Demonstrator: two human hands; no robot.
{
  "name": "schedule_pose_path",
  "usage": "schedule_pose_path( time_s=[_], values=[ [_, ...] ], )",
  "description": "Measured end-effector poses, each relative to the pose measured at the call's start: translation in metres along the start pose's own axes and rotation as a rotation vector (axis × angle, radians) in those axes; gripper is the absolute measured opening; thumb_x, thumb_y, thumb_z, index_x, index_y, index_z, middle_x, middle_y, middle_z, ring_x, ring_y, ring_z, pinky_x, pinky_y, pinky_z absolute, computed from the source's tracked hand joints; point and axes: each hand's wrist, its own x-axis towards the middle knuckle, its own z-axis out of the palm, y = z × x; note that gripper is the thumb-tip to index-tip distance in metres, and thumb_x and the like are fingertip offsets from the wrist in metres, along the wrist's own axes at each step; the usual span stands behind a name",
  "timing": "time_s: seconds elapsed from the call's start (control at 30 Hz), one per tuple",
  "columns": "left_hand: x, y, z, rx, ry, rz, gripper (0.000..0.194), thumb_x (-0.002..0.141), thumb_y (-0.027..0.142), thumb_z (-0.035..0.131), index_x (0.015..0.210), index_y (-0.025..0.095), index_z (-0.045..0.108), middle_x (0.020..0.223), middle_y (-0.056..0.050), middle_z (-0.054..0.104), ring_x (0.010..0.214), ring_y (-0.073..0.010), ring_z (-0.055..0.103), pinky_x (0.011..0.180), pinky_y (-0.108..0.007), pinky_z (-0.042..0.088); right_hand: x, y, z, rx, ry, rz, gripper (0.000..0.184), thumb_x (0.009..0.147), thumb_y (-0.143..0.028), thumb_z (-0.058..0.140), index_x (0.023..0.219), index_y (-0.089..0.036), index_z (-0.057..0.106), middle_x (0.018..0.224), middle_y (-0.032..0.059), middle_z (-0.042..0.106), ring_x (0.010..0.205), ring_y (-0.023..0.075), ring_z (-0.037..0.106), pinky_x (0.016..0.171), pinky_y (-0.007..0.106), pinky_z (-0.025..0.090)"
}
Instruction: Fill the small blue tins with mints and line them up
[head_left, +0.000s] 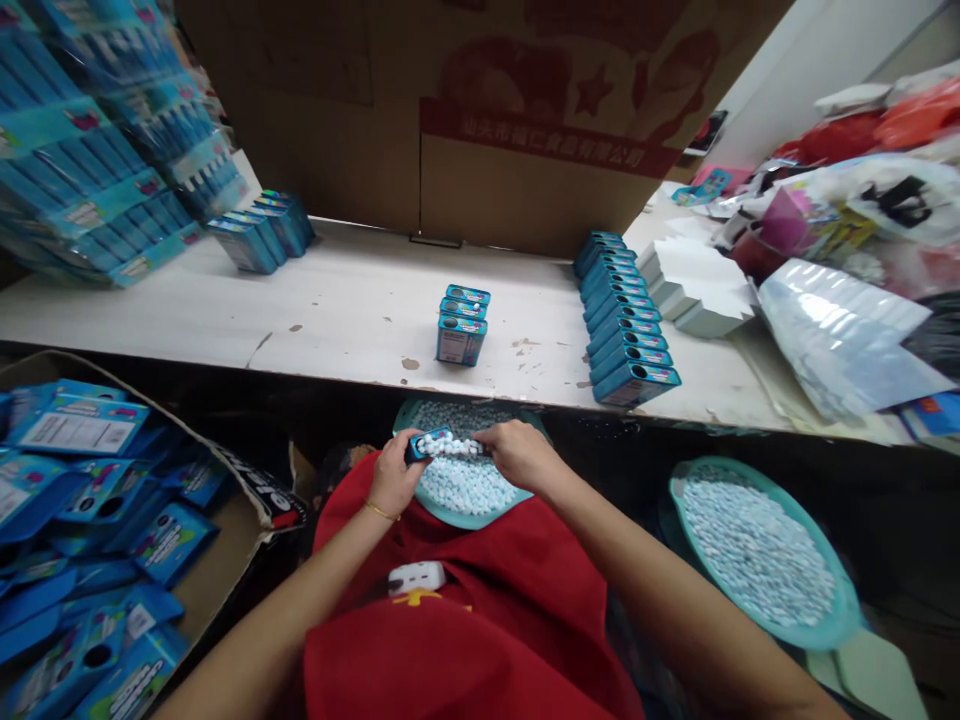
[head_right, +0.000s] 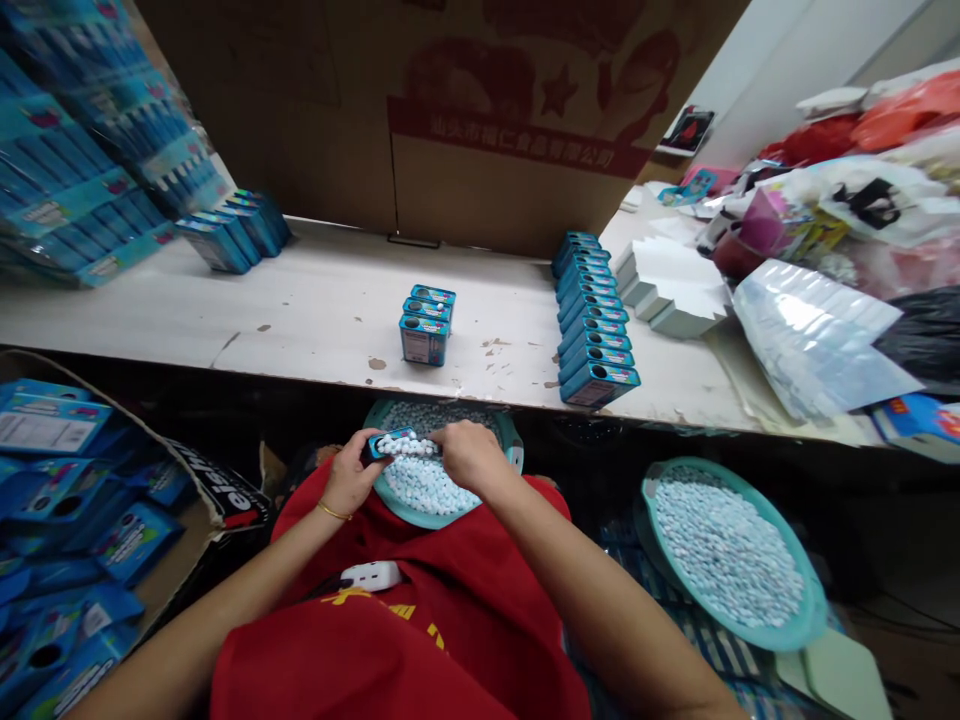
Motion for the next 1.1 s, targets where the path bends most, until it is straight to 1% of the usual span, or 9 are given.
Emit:
schedule_pose_path(
  time_s=[0.1, 0.23, 0.4, 0.57, 0.67, 0.77, 0.9, 0.97, 1.1],
  values=[
    [-0.003, 0.001, 0.0, 0.018, -0.018, 0.01, 0.035, 0.065, 0.02, 0.055, 0.1, 0.02, 0.05, 0.093, -0.005, 0.056, 0.089, -0.0199, 0.052, 0.079, -0.034, 0.04, -0.001, -0.027, -0.013, -0.22, -0.033, 0.017, 0.033, 0.073, -0.013, 0.037, 0.092, -0.021, 0.062, 0.087, 0.0097, 0.064, 0.081, 0.0206, 0.058, 0.066, 0.029, 0.041],
    [-0.006, 0.0, -0.004, 0.009, -0.02, 0.008, 0.035, 0.067, 0.022, 0.055, 0.101, 0.02, 0.049, 0.096, -0.006, 0.055, 0.091, -0.0204, 0.051, 0.08, -0.034, 0.04, -0.004, -0.044, -0.02, -0.281, -0.033, -0.009, 0.03, 0.073, -0.013, 0.036, 0.088, -0.016, 0.061, 0.085, 0.0115, 0.063, 0.078, 0.0218, 0.059, 0.065, 0.03, 0.042],
    [-0.008, -0.001, -0.011, -0.061, -0.003, 0.016, 0.035, 0.067, 0.021, 0.056, 0.1, 0.02, 0.049, 0.095, -0.005, 0.056, 0.089, -0.0189, 0.052, 0.08, -0.033, 0.041, -0.016, -0.026, -0.021, -0.255, -0.024, -0.01, 0.037, 0.073, -0.011, 0.034, 0.097, -0.023, 0.059, 0.092, 0.0074, 0.062, 0.083, 0.0192, 0.058, 0.067, 0.028, 0.041],
    [-0.009, 0.002, -0.014, -0.166, 0.015, -0.01, 0.035, 0.065, 0.021, 0.058, 0.099, 0.02, 0.049, 0.094, -0.004, 0.057, 0.087, -0.017, 0.054, 0.08, -0.031, 0.041, -0.027, 0.008, -0.015, -0.229, 0.017, 0.078, 0.044, 0.075, -0.011, 0.033, 0.109, -0.033, 0.052, 0.101, 0.0022, 0.06, 0.087, 0.0165, 0.056, 0.069, 0.026, 0.039],
    [-0.009, 0.004, -0.015, -0.209, 0.027, -0.026, 0.034, 0.065, 0.022, 0.059, 0.098, 0.019, 0.048, 0.093, -0.003, 0.057, 0.084, -0.0153, 0.055, 0.078, -0.03, 0.042, -0.028, 0.017, -0.011, -0.208, 0.033, 0.112, 0.044, 0.078, -0.013, 0.031, 0.112, -0.034, 0.05, 0.102, 0.0016, 0.059, 0.089, 0.0156, 0.055, 0.069, 0.024, 0.038],
    [-0.011, 0.003, -0.015, -0.248, 0.041, -0.032, 0.033, 0.065, 0.023, 0.06, 0.096, 0.019, 0.048, 0.093, -0.004, 0.057, 0.083, -0.0144, 0.055, 0.078, -0.029, 0.043, -0.026, 0.012, -0.008, -0.228, 0.022, 0.13, 0.043, 0.078, -0.013, 0.032, 0.112, -0.033, 0.05, 0.099, 0.0027, 0.059, 0.087, 0.0154, 0.055, 0.067, 0.024, 0.038],
    [-0.012, 0.0, -0.012, -0.276, 0.049, -0.066, 0.035, 0.065, 0.023, 0.06, 0.097, 0.019, 0.046, 0.094, -0.004, 0.056, 0.085, -0.0147, 0.055, 0.08, -0.031, 0.043, -0.023, -0.006, -0.009, -0.304, -0.004, 0.092, 0.037, 0.079, -0.012, 0.032, 0.105, -0.026, 0.054, 0.094, 0.0069, 0.058, 0.085, 0.0162, 0.055, 0.064, 0.023, 0.038],
    [-0.011, -0.002, -0.012, -0.29, 0.062, -0.082, 0.034, 0.066, 0.023, 0.06, 0.096, 0.018, 0.046, 0.095, -0.004, 0.055, 0.086, -0.0148, 0.054, 0.081, -0.032, 0.042, -0.025, -0.012, -0.012, -0.332, 0.018, 0.066, 0.034, 0.081, -0.013, 0.03, 0.103, -0.023, 0.054, 0.093, 0.0085, 0.057, 0.085, 0.0166, 0.053, 0.064, 0.023, 0.038],
    [-0.011, -0.004, -0.011, -0.396, 0.085, -0.118, 0.036, 0.064, 0.023, 0.062, 0.095, 0.018, 0.045, 0.095, -0.004, 0.055, 0.086, -0.0147, 0.055, 0.081, -0.032, 0.042, -0.031, -0.014, -0.017, -0.343, 0.084, 0.069, 0.037, 0.082, -0.014, 0.029, 0.113, -0.025, 0.046, 0.093, 0.0084, 0.056, 0.086, 0.0162, 0.052, 0.062, 0.023, 0.037]
  ],
)
